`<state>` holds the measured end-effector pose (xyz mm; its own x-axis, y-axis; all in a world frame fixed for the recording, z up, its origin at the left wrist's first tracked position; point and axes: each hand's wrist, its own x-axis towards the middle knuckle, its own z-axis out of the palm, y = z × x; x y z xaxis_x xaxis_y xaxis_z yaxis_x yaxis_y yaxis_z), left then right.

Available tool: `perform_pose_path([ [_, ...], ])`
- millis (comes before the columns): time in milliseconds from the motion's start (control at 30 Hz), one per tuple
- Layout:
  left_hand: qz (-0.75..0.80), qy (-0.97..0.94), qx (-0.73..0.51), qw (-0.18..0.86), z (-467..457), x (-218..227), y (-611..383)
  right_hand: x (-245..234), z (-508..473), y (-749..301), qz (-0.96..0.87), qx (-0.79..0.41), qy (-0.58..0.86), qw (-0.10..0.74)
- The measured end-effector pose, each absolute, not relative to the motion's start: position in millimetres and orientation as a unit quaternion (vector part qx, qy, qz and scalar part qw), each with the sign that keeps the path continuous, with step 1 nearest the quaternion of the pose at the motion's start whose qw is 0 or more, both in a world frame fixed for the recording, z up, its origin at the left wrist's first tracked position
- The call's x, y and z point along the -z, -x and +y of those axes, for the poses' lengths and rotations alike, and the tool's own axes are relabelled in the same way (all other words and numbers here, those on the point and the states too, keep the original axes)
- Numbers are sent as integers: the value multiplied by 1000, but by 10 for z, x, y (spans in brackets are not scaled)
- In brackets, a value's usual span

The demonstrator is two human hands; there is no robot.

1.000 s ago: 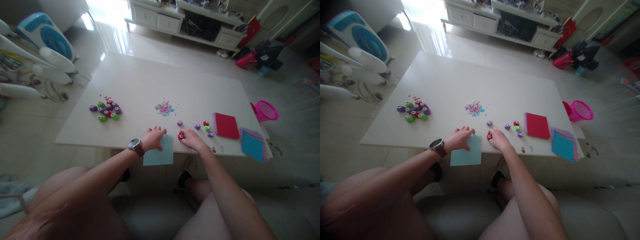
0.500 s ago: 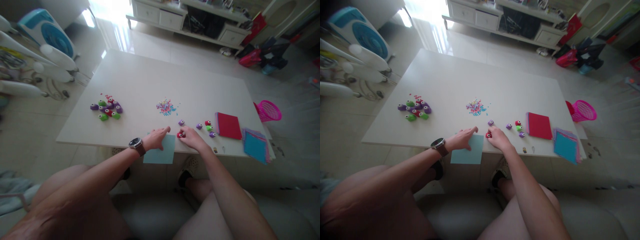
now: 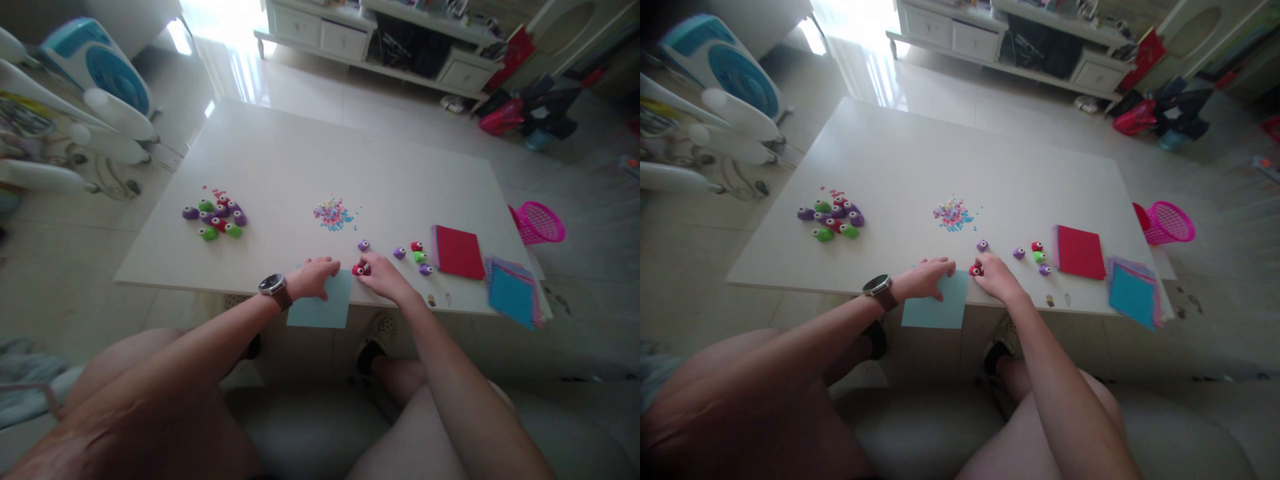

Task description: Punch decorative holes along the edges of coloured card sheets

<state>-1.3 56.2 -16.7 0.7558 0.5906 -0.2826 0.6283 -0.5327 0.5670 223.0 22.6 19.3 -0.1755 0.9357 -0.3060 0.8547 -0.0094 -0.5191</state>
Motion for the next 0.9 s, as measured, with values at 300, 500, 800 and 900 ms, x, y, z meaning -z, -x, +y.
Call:
perform_pose_path([
  [300, 351, -874, 27, 335, 563, 189, 16, -197, 217, -2217, -694, -322, 641, 53],
  [500, 347, -877, 19, 331, 568, 206, 18, -201, 207, -2192, -698, -333, 632, 54],
  [800, 351, -883, 10, 312, 544, 118, 19, -192, 192, -2167, -704, -346, 617, 58],
  [900, 351, -895, -10, 275, 535, 53, 17, -198, 198, -2165, -695, -359, 620, 60],
])
